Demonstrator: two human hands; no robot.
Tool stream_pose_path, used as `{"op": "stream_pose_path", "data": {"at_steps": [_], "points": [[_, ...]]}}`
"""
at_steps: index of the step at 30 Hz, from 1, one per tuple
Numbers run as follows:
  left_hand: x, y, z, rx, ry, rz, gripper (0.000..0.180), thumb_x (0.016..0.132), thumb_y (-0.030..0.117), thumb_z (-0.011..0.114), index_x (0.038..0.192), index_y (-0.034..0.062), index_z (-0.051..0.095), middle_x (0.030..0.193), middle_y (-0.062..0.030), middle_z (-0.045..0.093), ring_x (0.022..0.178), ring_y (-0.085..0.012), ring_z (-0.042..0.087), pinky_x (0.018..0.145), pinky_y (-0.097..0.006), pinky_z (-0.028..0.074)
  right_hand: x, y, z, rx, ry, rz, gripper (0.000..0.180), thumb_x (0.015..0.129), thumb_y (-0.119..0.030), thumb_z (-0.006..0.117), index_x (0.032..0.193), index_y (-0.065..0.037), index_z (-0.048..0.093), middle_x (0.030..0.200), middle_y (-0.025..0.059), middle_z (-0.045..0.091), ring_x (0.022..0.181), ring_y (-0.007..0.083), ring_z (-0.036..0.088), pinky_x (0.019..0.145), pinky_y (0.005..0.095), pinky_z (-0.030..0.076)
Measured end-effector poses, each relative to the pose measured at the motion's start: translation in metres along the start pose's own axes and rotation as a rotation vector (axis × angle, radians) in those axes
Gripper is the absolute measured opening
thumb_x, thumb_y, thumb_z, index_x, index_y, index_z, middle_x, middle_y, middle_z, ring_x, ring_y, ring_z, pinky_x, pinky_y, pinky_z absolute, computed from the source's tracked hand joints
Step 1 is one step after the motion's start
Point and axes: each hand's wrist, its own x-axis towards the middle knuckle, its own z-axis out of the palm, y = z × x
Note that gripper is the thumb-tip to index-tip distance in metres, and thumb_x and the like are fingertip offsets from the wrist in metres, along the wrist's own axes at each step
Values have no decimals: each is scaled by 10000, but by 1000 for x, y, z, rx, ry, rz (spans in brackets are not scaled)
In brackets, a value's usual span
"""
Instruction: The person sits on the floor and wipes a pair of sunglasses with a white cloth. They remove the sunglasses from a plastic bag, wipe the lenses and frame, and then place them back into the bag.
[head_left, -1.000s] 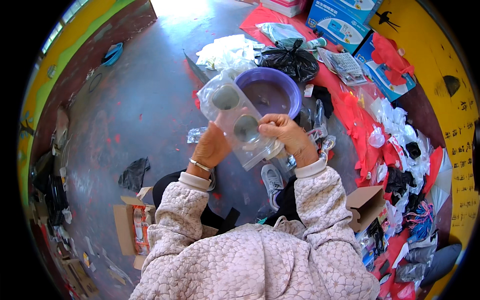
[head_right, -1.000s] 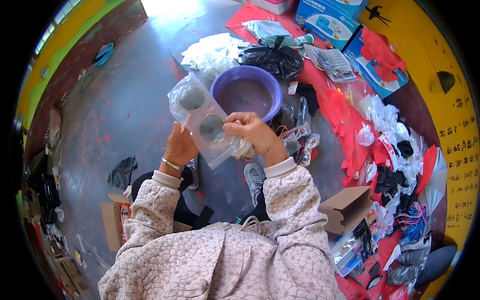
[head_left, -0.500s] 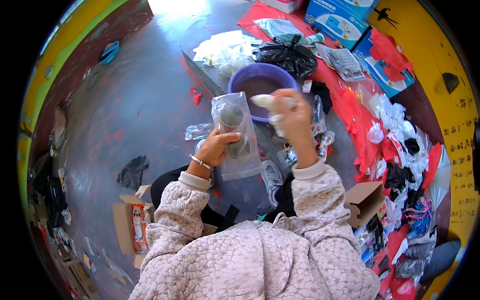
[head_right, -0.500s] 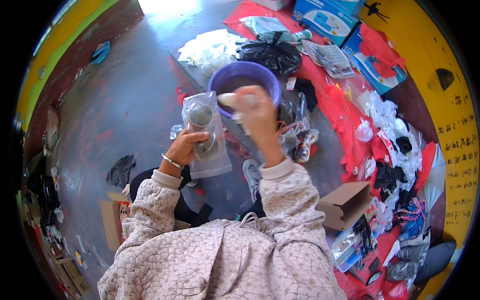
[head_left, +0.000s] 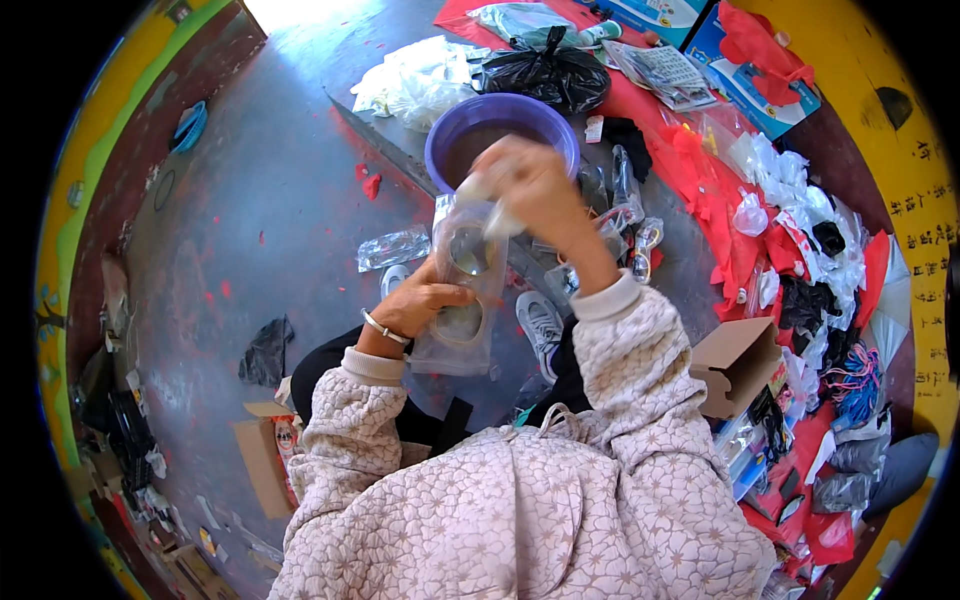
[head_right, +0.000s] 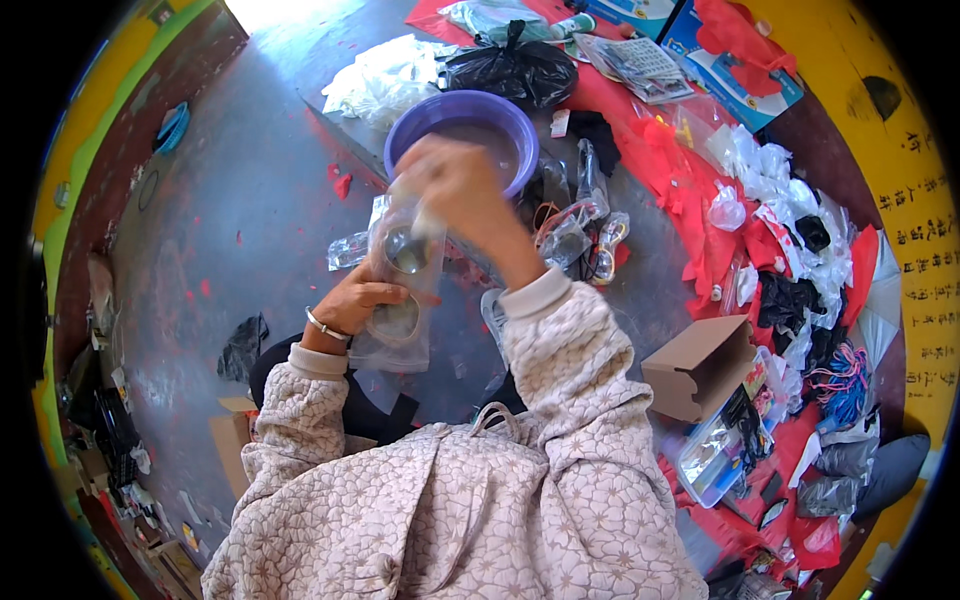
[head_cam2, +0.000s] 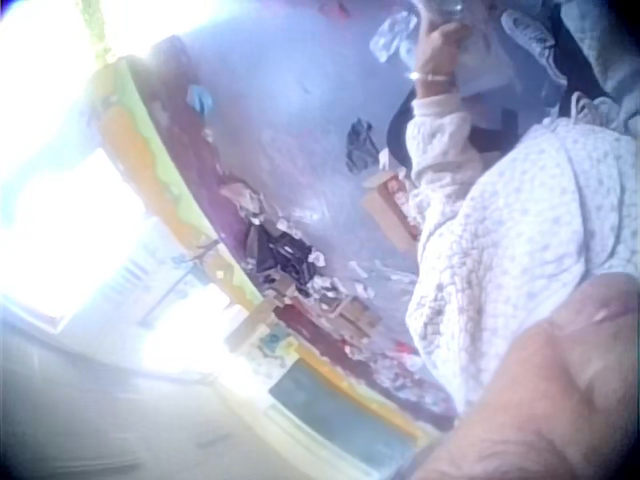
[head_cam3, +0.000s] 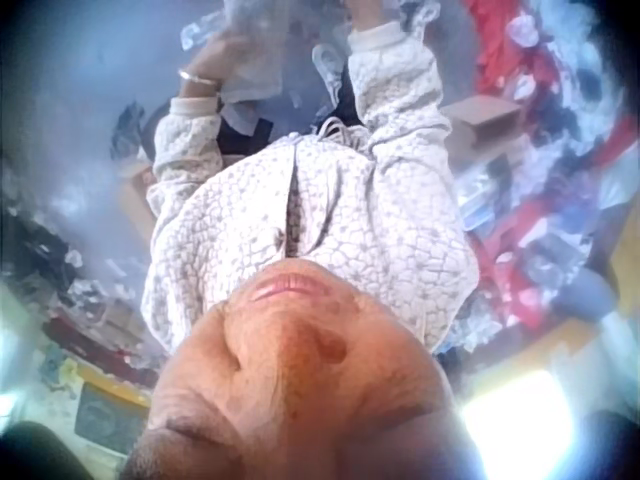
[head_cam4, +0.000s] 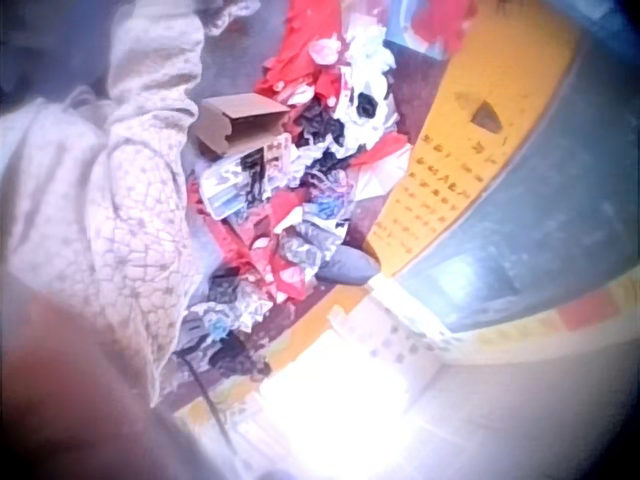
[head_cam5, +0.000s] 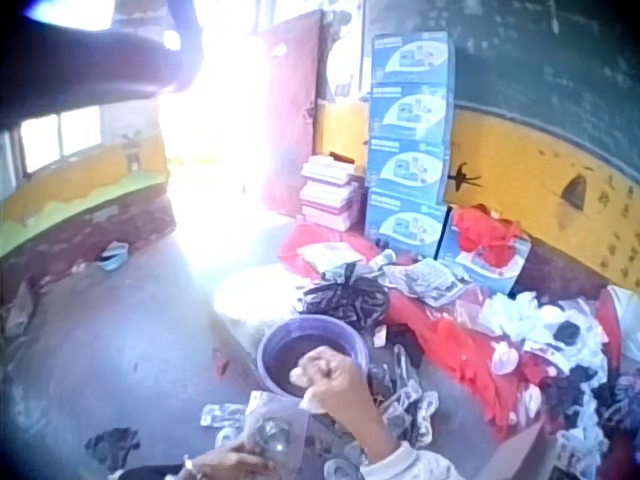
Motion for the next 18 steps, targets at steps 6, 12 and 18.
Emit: {"op": "stream_pose_path", "data": {"at_steps": [6,12,18], "points": [[-11,2,1,-47,-26,-18,540,766,35,565,1280,-1,404,1134,-147,573,965,-284,613,848,-373,488,5,37,18,-663,0,-67,172,781,-236,629,817,-69,653,841,126,652,751,232,643,662,338,486],[1,7,-2,-330,113,91,420,910,238,497,1259,15,428,1139,-141,563,954,-249,613,792,-353,528,8,14,8,-89,295,74,138,782,-183,550,725,-74,612,748,134,631,685,337,608,613,435,468],[15,-21,-67,-375,172,160,506,978,402,294,1263,0,410,1134,-152,560,973,-239,597,818,-347,514,-24,-16,49,-133,-425,-169,134,763,-176,563,791,-84,656,831,113,630,773,313,607,701,394,480]]}}
